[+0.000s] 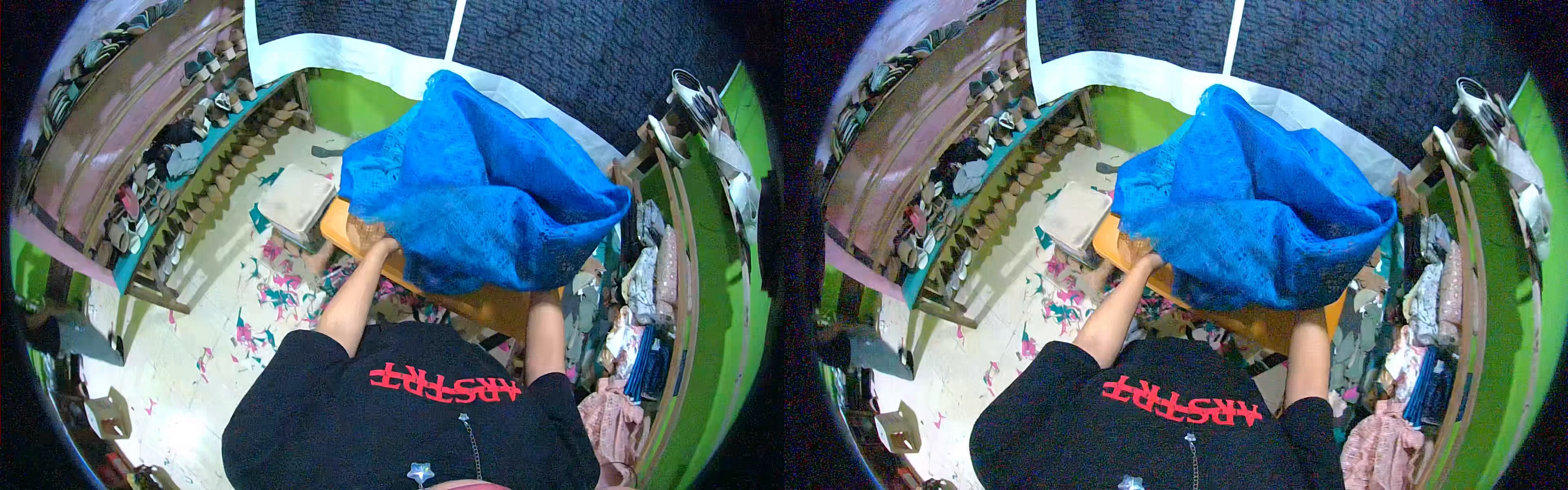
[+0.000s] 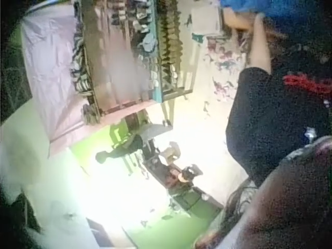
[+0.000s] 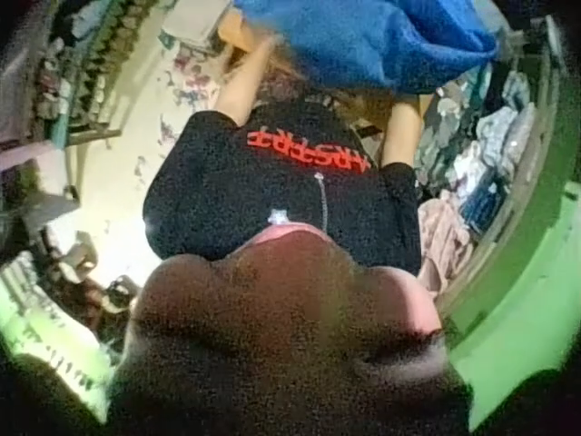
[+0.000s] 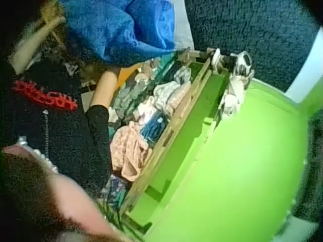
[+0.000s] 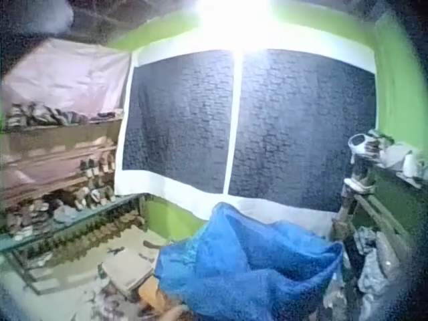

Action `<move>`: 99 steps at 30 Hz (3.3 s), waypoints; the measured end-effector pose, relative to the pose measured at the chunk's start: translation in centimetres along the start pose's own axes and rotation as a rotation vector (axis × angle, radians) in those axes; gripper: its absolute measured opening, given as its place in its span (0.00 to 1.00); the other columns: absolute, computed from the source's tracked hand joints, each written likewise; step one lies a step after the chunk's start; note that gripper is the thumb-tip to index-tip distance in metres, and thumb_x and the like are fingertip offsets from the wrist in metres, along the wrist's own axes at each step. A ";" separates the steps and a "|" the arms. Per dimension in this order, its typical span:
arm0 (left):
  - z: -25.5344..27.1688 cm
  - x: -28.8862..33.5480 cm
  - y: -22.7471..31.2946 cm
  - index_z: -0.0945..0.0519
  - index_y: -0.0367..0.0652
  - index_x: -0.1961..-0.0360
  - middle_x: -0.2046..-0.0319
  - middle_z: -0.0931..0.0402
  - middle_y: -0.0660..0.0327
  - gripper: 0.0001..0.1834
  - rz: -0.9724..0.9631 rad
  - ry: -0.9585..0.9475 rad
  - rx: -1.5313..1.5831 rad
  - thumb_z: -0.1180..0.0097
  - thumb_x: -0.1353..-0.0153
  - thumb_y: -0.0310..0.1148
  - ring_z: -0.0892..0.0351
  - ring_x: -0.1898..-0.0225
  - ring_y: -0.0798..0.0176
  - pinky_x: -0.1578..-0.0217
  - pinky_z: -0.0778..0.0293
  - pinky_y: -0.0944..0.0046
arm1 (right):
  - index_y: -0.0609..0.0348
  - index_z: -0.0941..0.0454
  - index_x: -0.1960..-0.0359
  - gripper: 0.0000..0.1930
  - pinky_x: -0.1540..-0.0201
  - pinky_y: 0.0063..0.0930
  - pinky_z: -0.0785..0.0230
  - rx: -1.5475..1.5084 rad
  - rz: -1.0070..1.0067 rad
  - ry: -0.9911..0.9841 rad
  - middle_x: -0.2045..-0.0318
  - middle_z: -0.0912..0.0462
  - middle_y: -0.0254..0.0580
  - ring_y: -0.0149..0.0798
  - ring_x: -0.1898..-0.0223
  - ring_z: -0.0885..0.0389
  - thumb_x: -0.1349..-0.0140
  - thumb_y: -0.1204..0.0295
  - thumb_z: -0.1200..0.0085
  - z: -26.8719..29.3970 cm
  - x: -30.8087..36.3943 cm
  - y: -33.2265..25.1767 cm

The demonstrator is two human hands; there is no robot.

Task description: Folding different pieces of fabric and placing them onto a storage shelf.

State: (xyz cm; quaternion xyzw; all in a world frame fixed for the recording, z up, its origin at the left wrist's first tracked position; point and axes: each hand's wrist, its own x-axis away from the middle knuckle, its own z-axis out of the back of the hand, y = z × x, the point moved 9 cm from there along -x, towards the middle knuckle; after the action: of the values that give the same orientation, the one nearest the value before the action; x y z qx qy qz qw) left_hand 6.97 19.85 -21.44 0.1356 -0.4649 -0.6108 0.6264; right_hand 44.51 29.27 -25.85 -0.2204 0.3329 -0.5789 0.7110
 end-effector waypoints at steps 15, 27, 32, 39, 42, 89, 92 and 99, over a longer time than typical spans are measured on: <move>-3.6 3.0 4.0 0.37 0.42 0.48 0.50 0.37 0.58 0.27 -0.397 0.125 1.624 0.57 0.44 0.48 0.38 0.49 0.56 0.48 0.40 0.59 | 0.62 0.35 0.56 0.20 0.51 0.34 0.41 -0.084 -0.088 0.035 0.60 0.29 0.48 0.42 0.56 0.32 0.50 0.65 0.51 2.1 13.6 7.2; 4.8 6.4 6.4 0.36 0.39 0.49 0.50 0.36 0.54 0.21 -1.326 -0.178 1.636 0.69 0.39 0.38 0.38 0.49 0.53 0.47 0.42 0.56 | 0.60 0.31 0.57 0.18 0.53 0.33 0.39 -0.151 -0.146 0.166 0.62 0.26 0.45 0.40 0.57 0.30 0.50 0.66 0.51 3.6 14.9 9.2; 5.6 4.8 4.0 0.37 0.39 0.48 0.50 0.37 0.54 0.21 -1.134 -0.101 1.744 0.69 0.39 0.38 0.38 0.49 0.53 0.46 0.43 0.56 | 0.61 0.29 0.66 0.12 0.61 0.30 0.37 -0.291 -0.348 0.416 0.70 0.25 0.41 0.36 0.64 0.29 0.56 0.78 0.52 16.3 14.1 7.0; 3.1 1.1 4.2 0.38 0.39 0.47 0.49 0.37 0.53 0.22 -0.809 -0.028 1.880 0.69 0.39 0.39 0.38 0.48 0.52 0.46 0.44 0.56 | 0.60 0.29 0.62 0.16 0.51 0.34 0.45 0.087 0.423 0.813 0.60 0.31 0.46 0.44 0.57 0.35 0.52 0.66 0.48 26.1 9.4 -30.3; 2.2 0.9 2.8 0.38 0.39 0.47 0.49 0.38 0.53 0.22 -0.689 0.005 1.926 0.70 0.39 0.39 0.39 0.48 0.52 0.45 0.44 0.56 | 0.44 0.28 0.59 0.25 0.44 0.60 0.67 0.656 0.274 0.638 0.48 0.39 0.38 0.49 0.43 0.48 0.62 0.51 0.43 21.5 6.2 -35.9; -10.3 4.3 18.2 0.26 0.36 0.64 0.65 0.26 0.48 0.16 -0.697 0.028 0.145 0.45 0.56 0.31 0.27 0.61 0.51 0.58 0.34 0.60 | 0.64 0.33 0.56 0.22 0.56 0.34 0.36 0.031 -0.114 0.180 0.64 0.25 0.54 0.49 0.61 0.26 0.55 0.69 0.45 11.8 5.4 -23.0; -4.8 5.0 14.3 0.24 0.36 0.67 0.69 0.24 0.58 0.09 -0.752 0.380 0.277 0.52 0.51 0.27 0.27 0.69 0.65 0.65 0.31 0.63 | 0.65 0.31 0.63 0.14 0.62 0.34 0.36 -0.010 -0.047 0.480 0.69 0.25 0.52 0.48 0.67 0.26 0.52 0.73 0.49 14.2 5.1 -16.8; 4.1 4.9 9.4 0.28 0.41 0.79 0.81 0.30 0.72 0.03 -0.621 0.480 0.992 0.47 0.55 0.23 0.35 0.78 0.76 0.77 0.37 0.74 | 0.65 0.32 0.70 0.07 0.64 0.31 0.37 -0.132 -0.325 0.607 0.75 0.27 0.49 0.43 0.71 0.28 0.54 0.81 0.54 15.4 10.0 -10.3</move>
State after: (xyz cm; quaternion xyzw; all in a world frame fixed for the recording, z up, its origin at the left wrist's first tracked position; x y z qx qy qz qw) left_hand 9.06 19.11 -10.29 0.6717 -0.4782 -0.4285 0.3696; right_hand 49.85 16.09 -10.37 -0.1341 0.5264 -0.7009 0.4623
